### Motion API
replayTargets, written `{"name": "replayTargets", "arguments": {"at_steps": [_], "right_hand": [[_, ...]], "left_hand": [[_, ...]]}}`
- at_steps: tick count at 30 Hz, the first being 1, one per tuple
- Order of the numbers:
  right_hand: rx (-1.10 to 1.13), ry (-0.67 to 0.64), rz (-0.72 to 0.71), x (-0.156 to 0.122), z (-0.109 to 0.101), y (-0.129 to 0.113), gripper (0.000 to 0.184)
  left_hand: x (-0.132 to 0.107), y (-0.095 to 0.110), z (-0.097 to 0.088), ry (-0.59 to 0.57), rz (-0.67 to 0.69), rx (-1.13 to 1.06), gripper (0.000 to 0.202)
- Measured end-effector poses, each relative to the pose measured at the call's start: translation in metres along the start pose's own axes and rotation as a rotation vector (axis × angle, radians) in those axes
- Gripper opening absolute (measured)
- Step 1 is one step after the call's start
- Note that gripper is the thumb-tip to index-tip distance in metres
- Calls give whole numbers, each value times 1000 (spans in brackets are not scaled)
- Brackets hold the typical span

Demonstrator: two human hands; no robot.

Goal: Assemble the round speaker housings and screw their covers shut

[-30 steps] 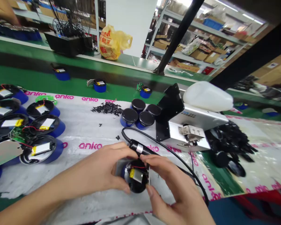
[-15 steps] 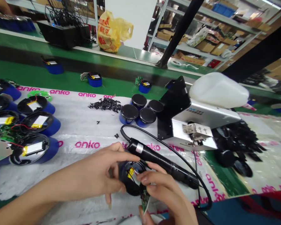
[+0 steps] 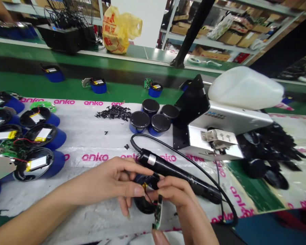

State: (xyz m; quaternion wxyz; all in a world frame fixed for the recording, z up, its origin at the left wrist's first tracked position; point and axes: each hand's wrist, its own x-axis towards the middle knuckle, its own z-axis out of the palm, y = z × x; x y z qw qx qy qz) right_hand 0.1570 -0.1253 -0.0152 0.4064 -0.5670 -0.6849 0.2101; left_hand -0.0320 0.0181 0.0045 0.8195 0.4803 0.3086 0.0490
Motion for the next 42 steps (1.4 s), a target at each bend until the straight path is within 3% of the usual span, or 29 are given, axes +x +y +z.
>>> {"name": "replayTargets", "arguments": {"at_steps": [6, 9, 12, 15, 18, 22, 29, 33, 42], "right_hand": [[54, -20, -7, 1, 2, -3, 39], [-34, -80, -29, 2, 2, -12, 40], [-174, -44, 21, 1, 3, -22, 39], [-269, 12, 45, 2, 3, -26, 41], [-346, 10, -67, 5, -1, -22, 51], [-383, -22, -159, 13, -3, -15, 51], [-379, -128, -239, 23, -13, -16, 33], [-379, -227, -274, 29, -21, -15, 32], [-458, -134, -313, 26, -10, -14, 29]], "left_hand": [[7, -3, 1, 53, 12, -1, 31], [9, -4, 7, 109, 12, 45, 30], [9, -3, 15, 190, -5, 155, 31], [11, -5, 21, 257, 79, 232, 28], [12, -9, 23, 269, 177, 215, 24], [7, -11, 17, 223, 161, 250, 24], [5, -8, -12, -137, -1, -42, 54], [7, -7, -16, -122, -3, -26, 70], [6, -6, -13, -161, 23, -131, 49]]}}
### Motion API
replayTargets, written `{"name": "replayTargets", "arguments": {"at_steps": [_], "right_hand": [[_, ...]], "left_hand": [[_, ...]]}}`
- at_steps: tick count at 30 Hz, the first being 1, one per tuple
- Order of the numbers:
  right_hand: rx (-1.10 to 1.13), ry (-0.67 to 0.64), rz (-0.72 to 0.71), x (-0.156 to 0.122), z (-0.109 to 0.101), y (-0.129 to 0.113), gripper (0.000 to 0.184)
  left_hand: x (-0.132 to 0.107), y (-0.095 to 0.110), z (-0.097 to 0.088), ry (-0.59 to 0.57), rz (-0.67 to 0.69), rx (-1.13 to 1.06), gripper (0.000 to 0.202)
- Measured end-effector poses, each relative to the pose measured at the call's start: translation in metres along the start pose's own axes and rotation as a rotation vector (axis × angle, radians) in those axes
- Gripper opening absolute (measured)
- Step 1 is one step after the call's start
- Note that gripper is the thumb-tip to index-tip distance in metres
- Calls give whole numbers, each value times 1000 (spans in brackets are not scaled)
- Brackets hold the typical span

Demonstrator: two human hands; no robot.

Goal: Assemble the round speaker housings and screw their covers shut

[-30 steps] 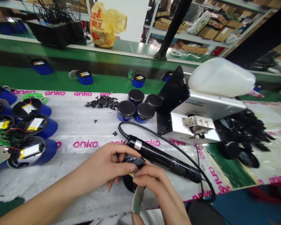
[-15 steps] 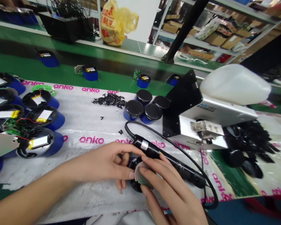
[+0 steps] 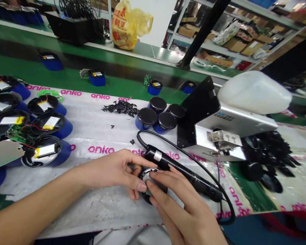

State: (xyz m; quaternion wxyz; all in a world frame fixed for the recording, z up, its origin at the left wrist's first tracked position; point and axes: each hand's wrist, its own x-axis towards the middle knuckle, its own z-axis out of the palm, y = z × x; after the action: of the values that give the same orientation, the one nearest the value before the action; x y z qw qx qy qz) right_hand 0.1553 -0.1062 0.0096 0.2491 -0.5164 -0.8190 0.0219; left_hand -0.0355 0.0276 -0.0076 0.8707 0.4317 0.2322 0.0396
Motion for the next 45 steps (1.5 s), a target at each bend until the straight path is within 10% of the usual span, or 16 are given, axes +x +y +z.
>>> {"name": "replayTargets", "arguments": {"at_steps": [45], "right_hand": [[103, -56, 347, 1, -6, -5, 25]], "left_hand": [[-3, -10, 42, 389, 26, 278, 28]]}}
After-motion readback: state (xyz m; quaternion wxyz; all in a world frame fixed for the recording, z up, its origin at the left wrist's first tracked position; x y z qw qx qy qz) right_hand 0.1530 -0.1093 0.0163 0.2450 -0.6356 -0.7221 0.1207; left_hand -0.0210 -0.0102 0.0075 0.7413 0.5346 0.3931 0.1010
